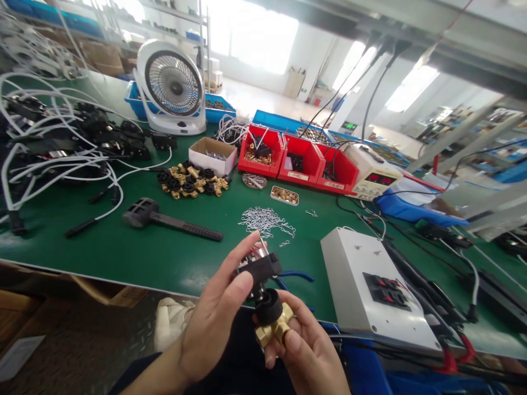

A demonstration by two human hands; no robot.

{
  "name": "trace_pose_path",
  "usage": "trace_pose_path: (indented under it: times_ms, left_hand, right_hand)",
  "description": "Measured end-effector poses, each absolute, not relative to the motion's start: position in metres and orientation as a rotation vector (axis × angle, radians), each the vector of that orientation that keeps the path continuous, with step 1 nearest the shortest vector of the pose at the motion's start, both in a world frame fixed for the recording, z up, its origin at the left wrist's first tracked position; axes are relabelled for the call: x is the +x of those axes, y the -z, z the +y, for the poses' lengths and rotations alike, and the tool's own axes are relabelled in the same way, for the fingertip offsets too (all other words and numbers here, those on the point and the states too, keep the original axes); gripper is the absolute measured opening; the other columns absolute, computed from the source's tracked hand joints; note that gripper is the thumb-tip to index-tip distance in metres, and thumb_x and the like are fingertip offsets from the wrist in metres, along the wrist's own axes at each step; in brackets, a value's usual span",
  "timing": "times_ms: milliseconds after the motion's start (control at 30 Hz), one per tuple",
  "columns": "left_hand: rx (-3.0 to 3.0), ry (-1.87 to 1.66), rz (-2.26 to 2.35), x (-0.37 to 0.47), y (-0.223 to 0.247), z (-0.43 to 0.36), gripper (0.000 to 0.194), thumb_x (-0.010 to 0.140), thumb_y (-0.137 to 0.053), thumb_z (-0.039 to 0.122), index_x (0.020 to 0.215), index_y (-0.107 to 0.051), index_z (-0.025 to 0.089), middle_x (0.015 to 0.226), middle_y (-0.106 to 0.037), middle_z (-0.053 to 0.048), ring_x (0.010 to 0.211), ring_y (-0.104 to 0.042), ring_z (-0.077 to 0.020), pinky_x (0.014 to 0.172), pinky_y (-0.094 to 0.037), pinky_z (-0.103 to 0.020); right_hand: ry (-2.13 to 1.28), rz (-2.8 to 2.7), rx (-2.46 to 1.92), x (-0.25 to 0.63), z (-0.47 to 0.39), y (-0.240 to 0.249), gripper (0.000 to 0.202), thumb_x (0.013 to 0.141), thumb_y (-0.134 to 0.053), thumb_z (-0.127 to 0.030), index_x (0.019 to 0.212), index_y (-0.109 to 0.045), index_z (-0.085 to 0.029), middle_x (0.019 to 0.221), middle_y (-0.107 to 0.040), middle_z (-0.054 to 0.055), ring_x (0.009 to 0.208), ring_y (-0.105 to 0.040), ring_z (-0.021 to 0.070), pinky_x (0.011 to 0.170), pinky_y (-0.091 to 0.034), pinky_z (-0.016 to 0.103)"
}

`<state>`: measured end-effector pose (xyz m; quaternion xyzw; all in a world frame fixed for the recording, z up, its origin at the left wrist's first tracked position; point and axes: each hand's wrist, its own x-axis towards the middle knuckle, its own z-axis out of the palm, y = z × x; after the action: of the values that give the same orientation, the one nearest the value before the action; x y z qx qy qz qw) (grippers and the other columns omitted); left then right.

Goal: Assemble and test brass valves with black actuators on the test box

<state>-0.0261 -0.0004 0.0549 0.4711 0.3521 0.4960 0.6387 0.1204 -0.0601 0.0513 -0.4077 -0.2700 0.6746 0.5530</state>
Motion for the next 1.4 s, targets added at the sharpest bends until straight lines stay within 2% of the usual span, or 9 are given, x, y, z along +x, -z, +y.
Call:
trace_pose_path:
  times_ms: [200, 367, 533, 667, 833, 1000, 1133, 1233, 1400]
  left_hand:
    - [1.47, -1.223, 0.842, -0.025, -0.065, -0.013, 0.043, 0.099, -0.046, 0.035, 0.142, -0.045, 0.043, 0.151, -0.047, 0.009, 0.141, -0.038, -0.0188, 0.12, -0.027, -0.031]
    - [1.643, -1.231, 0.881, -0.024, -0.066, -0.012, 0.049, 0.1, -0.043, 0.03, 0.146, -0.036, 0.043, 0.154, -0.042, 0.009, 0.143, -0.035, -0.0156, 0.119, -0.027, -0.028]
    - [1.742, -1.175, 0.905, -0.025, -0.059, -0.007, 0.05, 0.1, -0.044, 0.035, 0.148, -0.033, 0.04, 0.154, -0.041, 0.004, 0.141, -0.04, -0.0233, 0.117, -0.035, -0.039]
    - [1.963, -1.122, 1.054, -0.026, -0.053, -0.009, 0.081, 0.085, -0.065, 0.053, 0.152, -0.024, 0.037, 0.16, -0.03, -0.006, 0.141, -0.037, -0.0365, 0.111, -0.04, -0.054]
    - [2.17, -1.198, 1.222, -0.023, -0.051, -0.014, 0.08, 0.082, -0.071, 0.036, 0.149, -0.028, 0.029, 0.138, -0.049, -0.011, 0.124, -0.054, -0.0275, 0.099, -0.054, -0.04]
    - [1.901, -1.202, 1.13, -0.015, -0.049, -0.023, 0.081, 0.068, -0.072, 0.02, 0.141, -0.039, 0.028, 0.121, -0.053, -0.005, 0.107, -0.062, -0.0211, 0.093, -0.056, -0.032]
    - [1.75, -1.067, 1.074, -0.005, -0.041, -0.038, 0.088, 0.058, -0.068, 0.009, 0.137, -0.038, 0.034, 0.113, -0.052, 0.0, 0.099, -0.063, -0.0187, 0.087, -0.059, -0.03]
    - [1.688, -1.075, 1.059, -0.003, -0.034, -0.039, 0.087, 0.059, -0.069, 0.01, 0.137, -0.039, 0.036, 0.113, -0.052, 0.0, 0.101, -0.062, -0.0197, 0.087, -0.059, -0.031]
    - [1.581, -1.022, 1.09, -0.016, -0.028, -0.014, 0.068, 0.072, -0.069, 0.022, 0.135, -0.044, 0.03, 0.117, -0.051, -0.002, 0.101, -0.063, -0.0198, 0.092, -0.057, -0.036]
  right_hand:
    - [-1.695, -0.564, -0.985, 0.12, -0.063, -0.066, 0.043, 0.069, -0.083, -0.05, 0.1, -0.073, -0.021, 0.072, -0.072, 0.003, 0.047, -0.056, 0.0054, 0.046, -0.039, 0.016]
    - [-1.431, -0.549, -1.078, 0.106, -0.066, -0.068, 0.042, 0.065, -0.087, -0.044, 0.1, -0.072, -0.026, 0.07, -0.072, 0.0, 0.053, -0.061, 0.009, 0.053, -0.047, 0.02]
    - [-1.378, -0.525, -1.124, 0.103, -0.061, -0.065, 0.041, 0.067, -0.086, -0.043, 0.101, -0.072, -0.024, 0.069, -0.071, 0.0, 0.054, -0.061, 0.0103, 0.056, -0.047, 0.022]
    - [-1.438, -0.488, -1.107, 0.115, -0.056, -0.065, 0.04, 0.073, -0.081, -0.045, 0.105, -0.072, -0.023, 0.081, -0.073, 0.003, 0.068, -0.065, 0.0125, 0.065, -0.051, 0.023]
    - [-1.344, -0.718, -1.207, 0.127, -0.054, -0.054, 0.04, 0.081, -0.071, -0.051, 0.11, -0.069, -0.024, 0.093, -0.074, 0.007, 0.075, -0.066, 0.0177, 0.062, -0.05, 0.027]
    - [-0.813, -0.963, -1.326, 0.132, -0.043, -0.045, 0.05, 0.089, -0.05, -0.065, 0.115, -0.066, -0.025, 0.115, -0.067, 0.008, 0.102, -0.062, 0.0238, 0.086, -0.049, 0.037]
    - [-0.859, -0.906, -1.305, 0.125, -0.038, -0.041, 0.046, 0.095, -0.038, -0.057, 0.106, -0.066, -0.023, 0.103, -0.07, 0.008, 0.097, -0.065, 0.0245, 0.083, -0.051, 0.039]
    - [-0.821, -0.806, -1.323, 0.116, -0.035, -0.035, 0.04, 0.097, -0.034, -0.05, 0.095, -0.063, -0.022, 0.089, -0.07, 0.005, 0.088, -0.066, 0.0231, 0.077, -0.054, 0.037]
    - [-0.573, -1.389, -1.598, 0.129, 0.006, -0.037, 0.039, 0.1, -0.027, -0.043, 0.106, -0.057, -0.02, 0.099, -0.068, 0.008, 0.089, -0.065, 0.0205, 0.077, -0.054, 0.035]
